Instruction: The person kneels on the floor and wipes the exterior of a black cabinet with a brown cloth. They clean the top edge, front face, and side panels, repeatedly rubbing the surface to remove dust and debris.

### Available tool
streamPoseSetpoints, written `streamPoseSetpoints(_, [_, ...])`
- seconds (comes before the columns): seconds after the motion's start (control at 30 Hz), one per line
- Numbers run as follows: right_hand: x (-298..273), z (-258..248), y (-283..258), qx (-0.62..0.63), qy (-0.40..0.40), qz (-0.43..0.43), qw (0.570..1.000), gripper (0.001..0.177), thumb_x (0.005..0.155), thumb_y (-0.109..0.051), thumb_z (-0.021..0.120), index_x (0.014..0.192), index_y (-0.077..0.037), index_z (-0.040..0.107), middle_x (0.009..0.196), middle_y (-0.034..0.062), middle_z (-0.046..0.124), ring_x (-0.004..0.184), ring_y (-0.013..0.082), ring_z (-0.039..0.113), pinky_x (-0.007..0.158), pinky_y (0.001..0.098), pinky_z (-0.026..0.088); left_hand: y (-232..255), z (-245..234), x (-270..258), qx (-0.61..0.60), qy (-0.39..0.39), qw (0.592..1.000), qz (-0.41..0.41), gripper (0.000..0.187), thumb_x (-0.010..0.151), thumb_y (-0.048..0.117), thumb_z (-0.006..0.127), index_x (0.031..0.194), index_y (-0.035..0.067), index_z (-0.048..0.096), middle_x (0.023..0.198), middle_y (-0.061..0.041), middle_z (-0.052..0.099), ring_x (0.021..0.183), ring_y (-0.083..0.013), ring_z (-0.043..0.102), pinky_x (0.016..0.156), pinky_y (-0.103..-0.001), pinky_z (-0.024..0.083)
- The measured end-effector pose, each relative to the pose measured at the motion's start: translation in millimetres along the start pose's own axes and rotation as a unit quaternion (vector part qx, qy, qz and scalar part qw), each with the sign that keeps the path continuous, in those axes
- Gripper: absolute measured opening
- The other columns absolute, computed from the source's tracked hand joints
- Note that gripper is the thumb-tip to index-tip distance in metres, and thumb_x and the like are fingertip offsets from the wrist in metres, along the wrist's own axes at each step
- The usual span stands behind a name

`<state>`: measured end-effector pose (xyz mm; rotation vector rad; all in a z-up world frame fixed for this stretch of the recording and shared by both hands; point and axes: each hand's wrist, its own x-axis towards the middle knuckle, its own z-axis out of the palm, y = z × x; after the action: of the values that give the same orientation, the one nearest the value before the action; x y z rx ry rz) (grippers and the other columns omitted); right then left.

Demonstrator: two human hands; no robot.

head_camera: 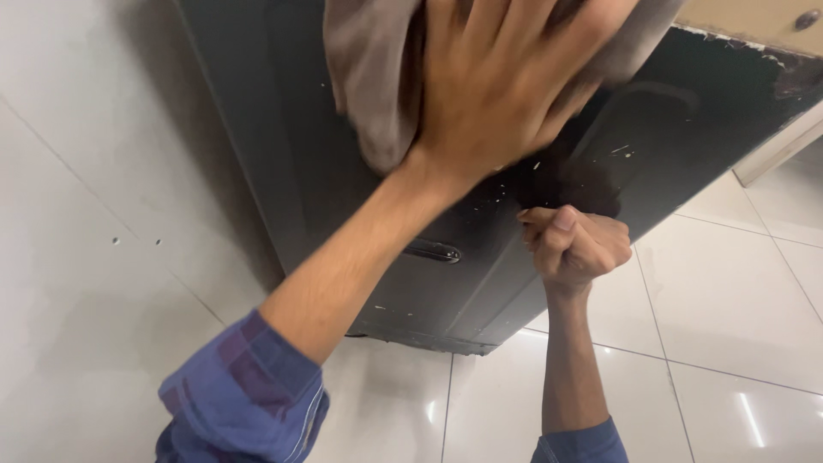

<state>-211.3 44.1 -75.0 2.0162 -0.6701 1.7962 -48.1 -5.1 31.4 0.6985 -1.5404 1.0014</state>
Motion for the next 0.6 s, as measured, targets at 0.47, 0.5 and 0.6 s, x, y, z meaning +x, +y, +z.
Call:
streamPoseSetpoints(0.47, [1.5, -38.5, 2.0, 0.103, 0.061, 0.119, 0.986, 0.082, 0.119, -0.041, 0.024, 0.065, 0.006, 0.064, 0.052, 0.0101, 0.055, 0.035, 0.0140, 0.053, 0.035, 0.0230, 0.043, 26.0, -47.4, -99.2, -0.057, -0.080, 0.995, 0.030, 0.060, 0.110, 0.019, 0.065, 0.161, 0.025, 0.033, 0.166, -0.009, 0.030, 0.158, -0.0294, 0.026, 0.126, -0.056, 0.020])
streamPoseSetpoints(0.5, [-0.7, -42.4, 5.2, 0.092, 0.061, 0.123, 0.986, 0.082, 0.121, -0.041, 0.025, 0.067, 0.007, 0.064, 0.053, 0.0102, 0.055, 0.036, 0.0142, 0.054, 0.036, 0.0238, 0.045, 23.5, -39.8, -75.7, -0.018, -0.055, 0.998, 0.029, 0.055, 0.109, 0.025, 0.070, 0.155, 0.026, 0.040, 0.160, -0.008, 0.035, 0.149, -0.0285, 0.036, 0.122, -0.056, 0.028])
streamPoseSetpoints(0.6, [-8.7, -39.7, 25.8, 0.118, 0.092, 0.147, 0.978, 0.078, 0.119, -0.038, 0.027, 0.061, 0.004, 0.056, 0.057, 0.0136, 0.058, 0.032, 0.0146, 0.048, 0.030, 0.0239, 0.039, 21.1, 3.9, -9.1, 0.008, -0.048, 0.999, 0.025, 0.047, 0.103, 0.035, 0.073, 0.145, 0.031, 0.053, 0.137, 0.001, 0.051, 0.117, -0.0237, 0.059, 0.097, -0.047, 0.045])
